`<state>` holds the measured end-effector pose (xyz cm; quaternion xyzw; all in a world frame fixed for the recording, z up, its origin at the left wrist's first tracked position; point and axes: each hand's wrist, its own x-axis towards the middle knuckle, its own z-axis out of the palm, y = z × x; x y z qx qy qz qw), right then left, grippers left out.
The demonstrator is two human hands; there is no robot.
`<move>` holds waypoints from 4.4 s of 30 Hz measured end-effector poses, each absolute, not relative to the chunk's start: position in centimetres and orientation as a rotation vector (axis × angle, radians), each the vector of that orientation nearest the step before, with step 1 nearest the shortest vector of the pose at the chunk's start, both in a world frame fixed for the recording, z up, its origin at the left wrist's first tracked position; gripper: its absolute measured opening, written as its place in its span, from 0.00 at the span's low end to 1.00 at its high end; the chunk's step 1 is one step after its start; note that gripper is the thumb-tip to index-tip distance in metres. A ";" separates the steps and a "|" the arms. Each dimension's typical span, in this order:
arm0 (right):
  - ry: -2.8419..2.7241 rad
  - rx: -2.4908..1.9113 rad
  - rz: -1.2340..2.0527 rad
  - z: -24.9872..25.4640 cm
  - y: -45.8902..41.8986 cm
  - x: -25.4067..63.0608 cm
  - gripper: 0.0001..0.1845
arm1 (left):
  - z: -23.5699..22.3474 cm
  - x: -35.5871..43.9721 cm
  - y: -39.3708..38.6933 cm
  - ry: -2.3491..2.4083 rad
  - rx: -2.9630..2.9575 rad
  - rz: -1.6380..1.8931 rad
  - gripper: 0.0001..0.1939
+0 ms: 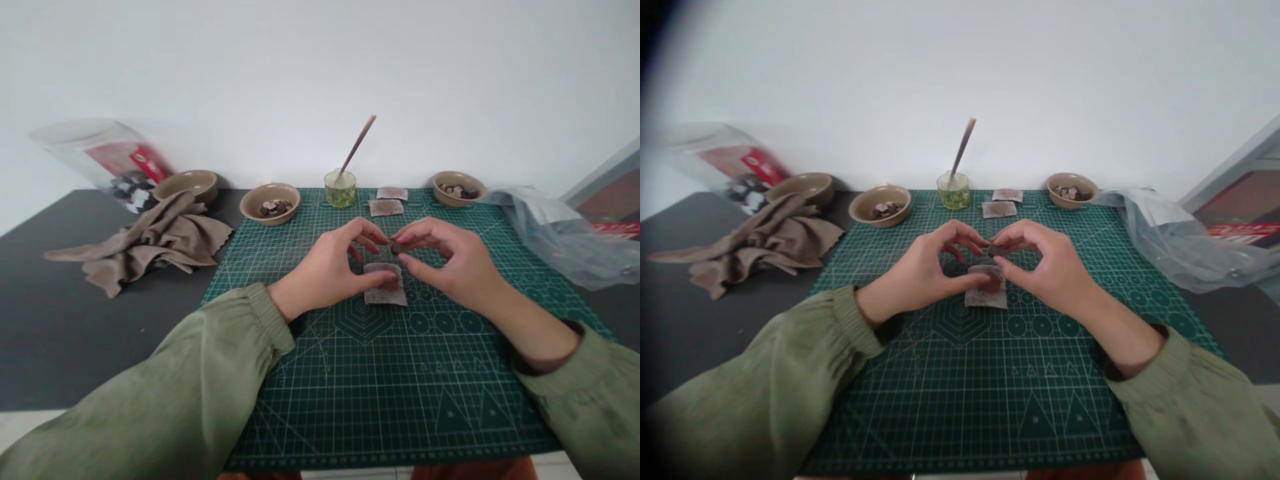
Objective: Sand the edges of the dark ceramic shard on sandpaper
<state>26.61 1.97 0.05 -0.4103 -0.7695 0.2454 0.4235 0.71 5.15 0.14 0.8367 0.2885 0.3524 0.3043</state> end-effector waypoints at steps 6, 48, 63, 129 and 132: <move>-1.960 -1.083 0.408 0.9 2.0 27.8 0.13 | 1.4 -0.6 4.7 0.574 2.629 0.423 0.21; -2.044 -1.121 0.181 1.5 2.0 28.0 0.10 | 1.3 -0.2 3.3 0.597 2.710 0.448 0.35; -1.874 -1.113 0.391 0.9 2.2 28.3 0.11 | 1.7 0.2 2.6 0.716 2.777 0.387 0.36; -2.309 -1.075 0.421 -1.2 2.0 26.4 0.03 | -0.9 1.4 2.0 1.073 2.699 0.582 0.19; -2.323 -1.084 0.449 -1.3 1.9 26.4 0.04 | -1.0 1.3 2.1 1.085 2.679 0.570 0.21</move>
